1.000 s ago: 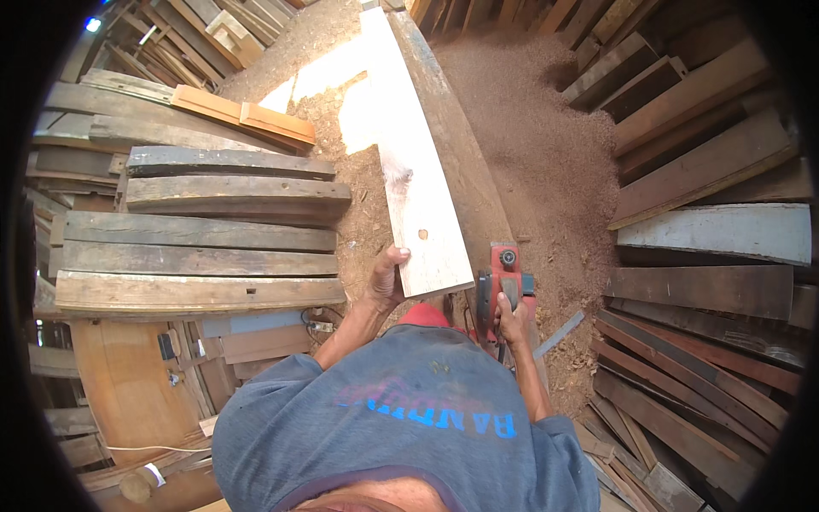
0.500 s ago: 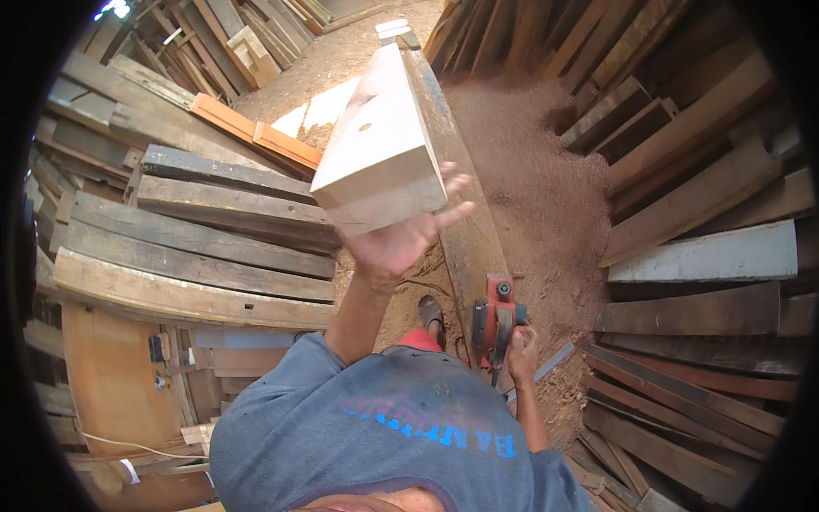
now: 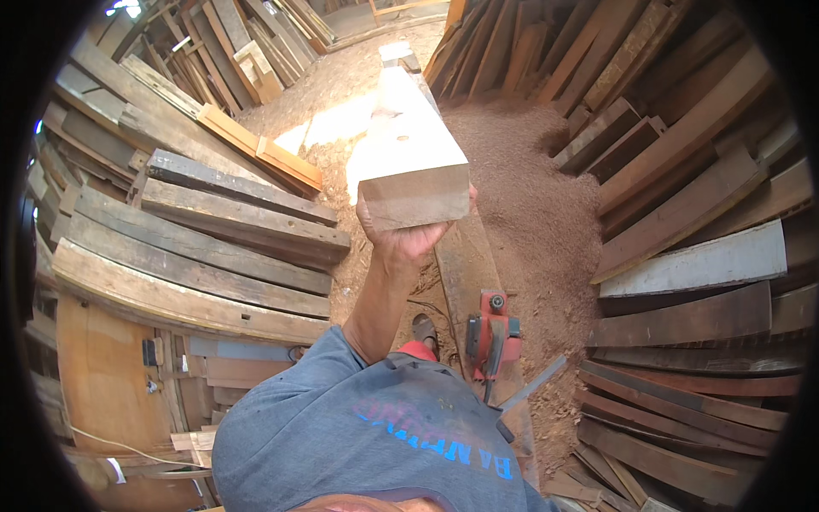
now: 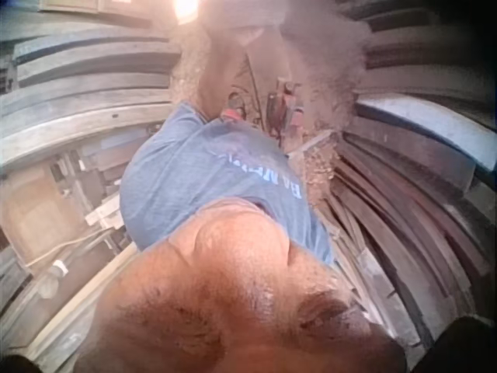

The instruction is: The person smooths a wooden beam using an electric planer, measures the wood with a tape measure, and checks edges with a try square. They mark the wood with a pencil and handle wooden blocks by hand.

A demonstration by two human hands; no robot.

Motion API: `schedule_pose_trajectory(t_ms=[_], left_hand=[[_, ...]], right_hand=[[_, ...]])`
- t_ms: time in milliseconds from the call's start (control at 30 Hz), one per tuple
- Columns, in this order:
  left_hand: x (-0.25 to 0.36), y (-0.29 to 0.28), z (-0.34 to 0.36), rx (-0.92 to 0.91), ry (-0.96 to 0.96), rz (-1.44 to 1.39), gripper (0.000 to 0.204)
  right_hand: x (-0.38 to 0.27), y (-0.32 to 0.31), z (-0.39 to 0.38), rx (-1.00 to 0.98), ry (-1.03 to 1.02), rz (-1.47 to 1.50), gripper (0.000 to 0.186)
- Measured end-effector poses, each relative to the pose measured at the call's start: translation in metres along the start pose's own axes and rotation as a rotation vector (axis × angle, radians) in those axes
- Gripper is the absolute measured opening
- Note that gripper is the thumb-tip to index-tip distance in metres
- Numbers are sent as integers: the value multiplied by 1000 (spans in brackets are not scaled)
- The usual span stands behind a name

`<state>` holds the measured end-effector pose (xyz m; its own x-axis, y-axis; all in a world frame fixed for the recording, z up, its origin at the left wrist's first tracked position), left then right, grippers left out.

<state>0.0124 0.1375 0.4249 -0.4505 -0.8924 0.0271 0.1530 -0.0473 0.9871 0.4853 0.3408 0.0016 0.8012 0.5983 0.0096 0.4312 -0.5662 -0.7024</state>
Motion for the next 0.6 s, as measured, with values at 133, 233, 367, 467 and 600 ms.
schedule_pose_trajectory(t_ms=[133,233,367,467,600], left_hand=[[-4,-7,10,-4,20,9,74],[-5,-2,11,-120,-44,42,69],[19,14,-1,-201,-191,-24,64],[23,-7,-11,67,-123,-1,69],[20,-10,-26,198,-150,-76,76]], right_hand=[[9,21,2,1,36,91,76],[29,41,-9,25,98,216,79],[51,59,-10,25,203,318,83],[88,87,-32,60,360,427,86],[103,62,-88,170,643,463,93]])
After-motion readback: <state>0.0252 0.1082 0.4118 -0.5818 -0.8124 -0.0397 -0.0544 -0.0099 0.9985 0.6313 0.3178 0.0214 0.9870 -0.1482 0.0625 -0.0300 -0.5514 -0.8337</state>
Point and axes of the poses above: each hand's wrist, its own z-axis towards the middle knuckle, its own y-axis out of the palm, x = y × z, the point moved 3 cm from there along z, towards the middle knuckle, and after that the axes turned 9 degrees about -z, right-handed, at the moved point
